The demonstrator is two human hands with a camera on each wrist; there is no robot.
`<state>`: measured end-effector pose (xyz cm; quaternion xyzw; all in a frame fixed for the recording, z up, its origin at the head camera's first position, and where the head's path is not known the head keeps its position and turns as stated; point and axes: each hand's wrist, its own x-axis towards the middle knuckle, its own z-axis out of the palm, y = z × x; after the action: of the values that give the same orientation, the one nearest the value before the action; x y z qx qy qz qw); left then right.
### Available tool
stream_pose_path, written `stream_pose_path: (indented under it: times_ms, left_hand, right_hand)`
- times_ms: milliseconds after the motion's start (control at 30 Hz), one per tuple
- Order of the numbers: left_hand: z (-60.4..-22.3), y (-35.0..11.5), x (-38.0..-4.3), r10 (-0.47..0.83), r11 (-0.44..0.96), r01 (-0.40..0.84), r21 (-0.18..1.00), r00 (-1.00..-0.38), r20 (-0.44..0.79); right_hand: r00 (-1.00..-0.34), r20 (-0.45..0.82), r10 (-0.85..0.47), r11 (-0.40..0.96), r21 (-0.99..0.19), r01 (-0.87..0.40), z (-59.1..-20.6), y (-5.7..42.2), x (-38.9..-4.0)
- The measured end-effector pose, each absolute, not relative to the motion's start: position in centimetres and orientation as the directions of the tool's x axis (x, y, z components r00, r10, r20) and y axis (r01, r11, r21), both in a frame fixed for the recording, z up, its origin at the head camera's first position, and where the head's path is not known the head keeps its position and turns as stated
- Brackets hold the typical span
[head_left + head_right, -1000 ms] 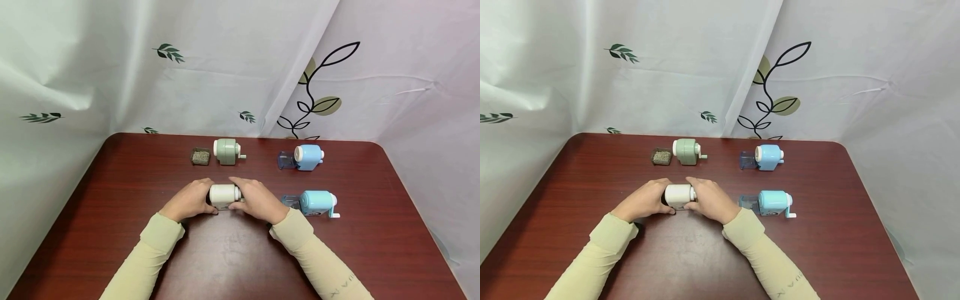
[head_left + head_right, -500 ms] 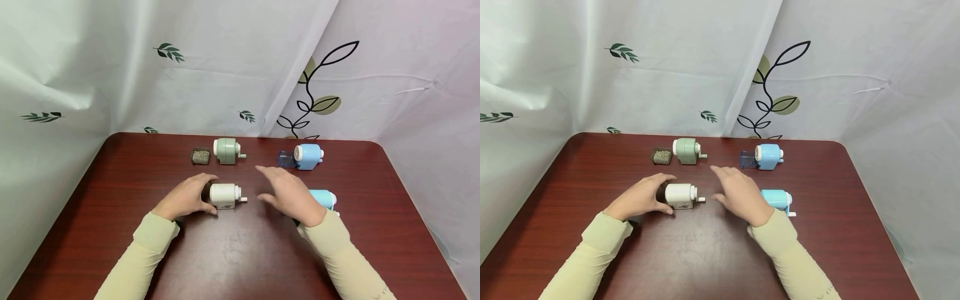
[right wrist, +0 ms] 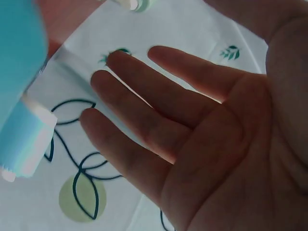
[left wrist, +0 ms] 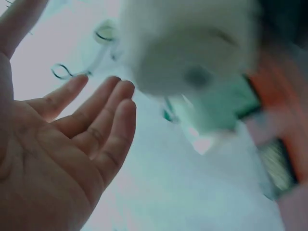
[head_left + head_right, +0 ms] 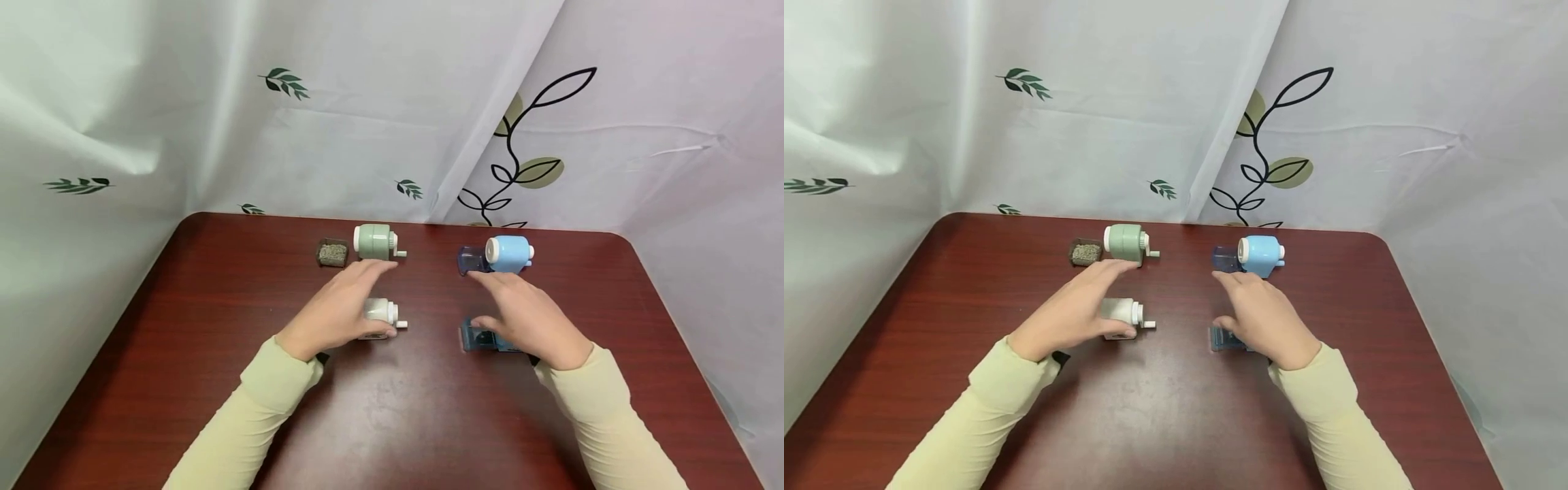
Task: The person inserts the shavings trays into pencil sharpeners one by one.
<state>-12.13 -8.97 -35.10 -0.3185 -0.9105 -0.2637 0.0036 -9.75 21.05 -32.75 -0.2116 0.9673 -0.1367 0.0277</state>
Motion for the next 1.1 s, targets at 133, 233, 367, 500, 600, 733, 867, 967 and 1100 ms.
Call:
stream_pose_path:
  times_ms: [133,233,367,500,600,733,867,967,1100]
  left_hand:
    - [-34.2,-6.3,-11.8,0.622,0.642,0.646,0.414,-0.754,0.211]
    - [-33.9,-4.4,-11.7,0.658,0.633,0.687,0.356,-0.72,0.218]
    - [-34.2,-2.2,-11.5,0.682,0.643,0.696,0.319,-0.71,0.175]
    - [-35.0,-0.1,-11.2,0.681,0.676,0.682,0.281,-0.723,0.117]
    - [-36.0,1.2,-11.0,0.671,0.704,0.668,0.24,-0.737,0.08]
    - [-37.4,2.7,-10.8,0.648,0.741,0.631,0.232,-0.761,0.0]
    - [-38.7,3.8,-10.9,0.624,0.767,0.595,0.238,-0.779,-0.062]
    - [-39.6,4.4,-10.8,0.612,0.779,0.581,0.237,-0.787,-0.083]
    - [-40.5,5.1,-10.7,0.604,0.788,0.575,0.221,-0.792,-0.094]
  right_hand:
    - [-0.909,-0.012,-0.417,0.874,-0.279,-0.397,-32.7,22.5,-9.9]
    - [-0.909,-0.024,-0.416,0.876,-0.278,-0.394,-32.7,23.4,-9.8]
    - [-0.906,-0.05,-0.419,0.879,-0.273,-0.392,-32.7,24.4,-9.7]
    - [-0.906,-0.094,-0.413,0.888,-0.264,-0.377,-32.9,24.9,-9.7]
    - [-0.907,-0.117,-0.404,0.895,-0.258,-0.365,-33.0,25.2,-9.6]
    - [-0.904,-0.119,-0.412,0.892,-0.254,-0.373,-33.3,25.4,-9.6]
    - [-0.902,-0.14,-0.408,0.896,-0.252,-0.366,-33.6,25.5,-9.7]
    - [-0.902,-0.161,-0.4,0.901,-0.25,-0.355,-33.8,25.5,-9.7]
    - [-0.9,-0.178,-0.399,0.903,-0.248,-0.351,-34.0,25.6,-9.7]
